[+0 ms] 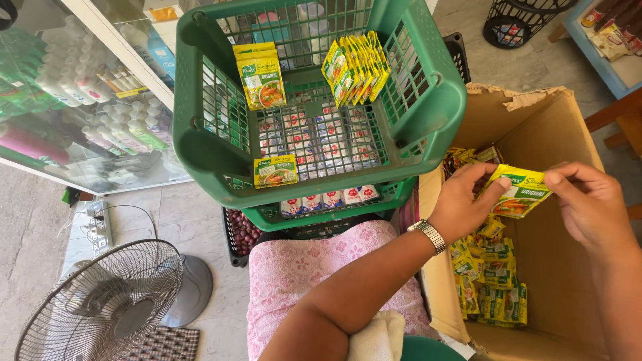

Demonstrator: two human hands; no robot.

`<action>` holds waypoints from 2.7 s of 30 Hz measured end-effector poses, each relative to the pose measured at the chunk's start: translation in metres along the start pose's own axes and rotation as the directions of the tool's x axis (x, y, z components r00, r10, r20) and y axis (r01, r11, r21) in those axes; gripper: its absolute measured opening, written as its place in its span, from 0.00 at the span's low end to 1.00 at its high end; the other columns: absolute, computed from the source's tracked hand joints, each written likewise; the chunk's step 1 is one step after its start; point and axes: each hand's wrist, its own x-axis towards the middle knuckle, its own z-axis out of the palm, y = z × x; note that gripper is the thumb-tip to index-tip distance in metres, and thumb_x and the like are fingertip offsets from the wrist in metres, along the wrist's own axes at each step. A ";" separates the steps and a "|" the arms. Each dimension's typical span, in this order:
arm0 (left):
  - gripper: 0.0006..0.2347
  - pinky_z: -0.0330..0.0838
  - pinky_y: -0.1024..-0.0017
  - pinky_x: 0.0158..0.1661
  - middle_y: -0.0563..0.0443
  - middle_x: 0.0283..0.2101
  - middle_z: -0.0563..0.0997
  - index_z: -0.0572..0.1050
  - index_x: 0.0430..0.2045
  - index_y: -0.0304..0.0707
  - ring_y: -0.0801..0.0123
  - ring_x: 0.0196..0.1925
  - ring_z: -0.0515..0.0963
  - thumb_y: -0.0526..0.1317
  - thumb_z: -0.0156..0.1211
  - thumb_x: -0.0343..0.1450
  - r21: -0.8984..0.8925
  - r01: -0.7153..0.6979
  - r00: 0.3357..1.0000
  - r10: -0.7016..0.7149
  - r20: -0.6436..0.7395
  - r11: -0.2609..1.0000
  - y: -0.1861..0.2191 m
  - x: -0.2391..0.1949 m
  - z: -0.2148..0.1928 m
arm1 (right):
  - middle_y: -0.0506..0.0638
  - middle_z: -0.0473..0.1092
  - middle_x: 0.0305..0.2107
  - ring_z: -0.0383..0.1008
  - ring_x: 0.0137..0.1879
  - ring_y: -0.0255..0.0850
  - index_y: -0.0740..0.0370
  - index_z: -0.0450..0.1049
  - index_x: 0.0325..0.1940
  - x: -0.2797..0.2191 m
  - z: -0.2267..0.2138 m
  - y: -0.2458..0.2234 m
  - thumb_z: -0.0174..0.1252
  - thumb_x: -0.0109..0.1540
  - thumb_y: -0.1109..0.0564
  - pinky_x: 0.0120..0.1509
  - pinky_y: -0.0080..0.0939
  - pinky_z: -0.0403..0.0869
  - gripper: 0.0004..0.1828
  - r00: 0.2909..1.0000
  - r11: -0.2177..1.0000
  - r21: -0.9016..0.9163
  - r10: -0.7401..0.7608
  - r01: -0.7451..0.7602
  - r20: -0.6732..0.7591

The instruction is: Sorting and organizing seasoning sachets from a cardboard box into a plastic basket.

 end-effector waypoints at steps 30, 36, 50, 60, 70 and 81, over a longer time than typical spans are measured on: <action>0.22 0.77 0.72 0.49 0.46 0.47 0.81 0.72 0.58 0.28 0.69 0.46 0.80 0.37 0.68 0.70 -0.051 -0.145 0.989 0.145 0.008 0.988 0.005 -0.005 -0.010 | 0.49 0.75 0.44 0.72 0.44 0.33 0.66 0.74 0.56 0.004 0.001 -0.004 0.61 0.67 0.62 0.47 0.34 0.71 0.13 0.989 0.988 -0.042 0.147 -0.148 -0.016; 0.20 0.77 0.76 0.43 0.50 0.47 0.81 0.70 0.60 0.27 0.77 0.44 0.81 0.37 0.64 0.74 -0.423 0.115 0.988 -0.058 0.144 0.899 -0.023 -0.004 0.001 | 0.51 0.75 0.46 0.72 0.43 0.34 0.66 0.72 0.63 0.003 -0.001 -0.016 0.60 0.65 0.63 0.48 0.35 0.72 0.21 0.974 0.975 0.020 0.221 -0.222 0.043; 0.17 0.75 0.79 0.40 0.55 0.38 0.81 0.74 0.59 0.32 0.82 0.37 0.78 0.36 0.62 0.75 -0.345 0.085 0.990 -0.041 0.132 0.935 0.034 -0.037 -0.079 | 0.56 0.76 0.41 0.75 0.41 0.39 0.70 0.74 0.53 -0.018 0.053 -0.060 0.60 0.63 0.66 0.47 0.37 0.74 0.14 0.984 0.954 -0.257 0.174 -0.157 0.043; 0.09 0.73 0.80 0.35 0.53 0.36 0.84 0.79 0.43 0.34 0.80 0.36 0.80 0.34 0.68 0.71 -0.024 -0.066 0.988 0.062 -0.140 0.998 0.079 -0.054 -0.171 | 0.47 0.77 0.33 0.72 0.36 0.31 0.66 0.79 0.45 -0.015 0.169 -0.087 0.65 0.61 0.61 0.42 0.33 0.71 0.10 0.991 0.905 -0.419 0.117 -0.080 0.063; 0.09 0.80 0.74 0.44 0.46 0.47 0.78 0.78 0.47 0.32 0.71 0.43 0.82 0.31 0.61 0.74 0.091 -0.151 0.909 0.175 -0.378 0.984 0.066 -0.052 -0.239 | 0.45 0.77 0.33 0.75 0.39 0.29 0.64 0.77 0.43 0.050 0.269 -0.056 0.65 0.62 0.59 0.45 0.31 0.74 0.07 0.972 0.943 -0.329 0.026 0.053 0.233; 0.38 0.80 0.69 0.50 0.37 0.58 0.69 0.50 0.70 0.21 0.60 0.57 0.76 0.38 0.67 0.68 0.239 0.021 0.948 0.057 -0.314 0.971 0.022 -0.015 -0.285 | 0.46 0.75 0.34 0.76 0.39 0.31 0.66 0.73 0.43 0.131 0.343 -0.012 0.61 0.66 0.61 0.45 0.33 0.76 0.06 0.937 0.959 -0.212 -0.113 0.190 0.330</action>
